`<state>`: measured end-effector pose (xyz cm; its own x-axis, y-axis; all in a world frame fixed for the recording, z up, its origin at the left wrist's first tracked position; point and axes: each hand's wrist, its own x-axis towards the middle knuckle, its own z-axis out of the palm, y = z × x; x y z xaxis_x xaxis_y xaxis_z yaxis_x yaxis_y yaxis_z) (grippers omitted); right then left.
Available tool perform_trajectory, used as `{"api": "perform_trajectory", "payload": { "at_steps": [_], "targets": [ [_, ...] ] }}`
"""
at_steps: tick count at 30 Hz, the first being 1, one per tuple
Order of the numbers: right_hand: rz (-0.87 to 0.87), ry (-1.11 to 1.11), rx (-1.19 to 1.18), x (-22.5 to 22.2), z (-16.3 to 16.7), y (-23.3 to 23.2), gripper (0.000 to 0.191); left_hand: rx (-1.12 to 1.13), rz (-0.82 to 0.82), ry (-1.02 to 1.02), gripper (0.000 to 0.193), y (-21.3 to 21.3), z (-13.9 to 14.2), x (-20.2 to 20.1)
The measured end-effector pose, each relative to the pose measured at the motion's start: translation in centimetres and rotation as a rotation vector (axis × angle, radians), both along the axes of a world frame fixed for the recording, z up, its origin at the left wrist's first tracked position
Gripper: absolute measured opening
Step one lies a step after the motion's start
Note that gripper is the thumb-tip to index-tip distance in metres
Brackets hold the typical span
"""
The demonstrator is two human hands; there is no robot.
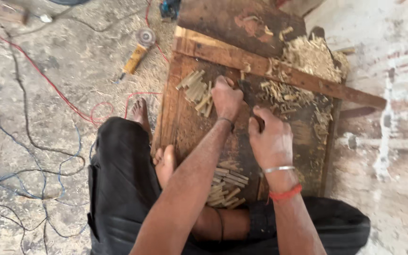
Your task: The person sits cross-legged on the floor at a low wooden bench and whittles small wooden sticks with a knife, shaving off thin curls and placing finished pieces on a growing pile of carved sticks on the bench.
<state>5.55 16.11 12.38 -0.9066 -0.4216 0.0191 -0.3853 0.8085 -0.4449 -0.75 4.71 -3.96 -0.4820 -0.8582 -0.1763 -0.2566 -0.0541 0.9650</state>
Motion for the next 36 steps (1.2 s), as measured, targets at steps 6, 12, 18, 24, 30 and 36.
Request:
{"api": "perform_trajectory", "payload": {
  "at_steps": [6, 12, 18, 24, 30, 36],
  "targets": [
    [0.032, 0.031, 0.023, -0.6, -0.2, -0.6, 0.027, 0.1, 0.009, 0.003, 0.016, -0.6, 0.7, 0.2],
    [0.032, 0.032, 0.012, -0.4, 0.7, -0.5, 0.028, 0.214, -0.011, 0.092, 0.018, -0.6, 1.3, 0.0],
    [0.003, 0.06, 0.008, -1.4, -0.4, -1.7, 0.027, 0.138, 0.006, 0.085, 0.019, -0.8, 1.3, -0.3],
    [0.055, 0.071, -0.059, -1.4, -1.1, -1.1, 0.024, 0.07, -0.015, 0.025, 0.016, -1.0, 2.4, 0.1],
    [0.042, 0.109, -0.037, -1.2, -1.5, -1.4, 0.025, 0.252, -0.014, 0.112, 0.016, -0.6, 0.8, -0.8],
    [0.005, 0.155, -0.042, -2.1, -2.4, -2.4, 0.02, -0.053, 0.029, 0.087, 0.024, -0.9, -0.3, -0.9]
  ]
}}
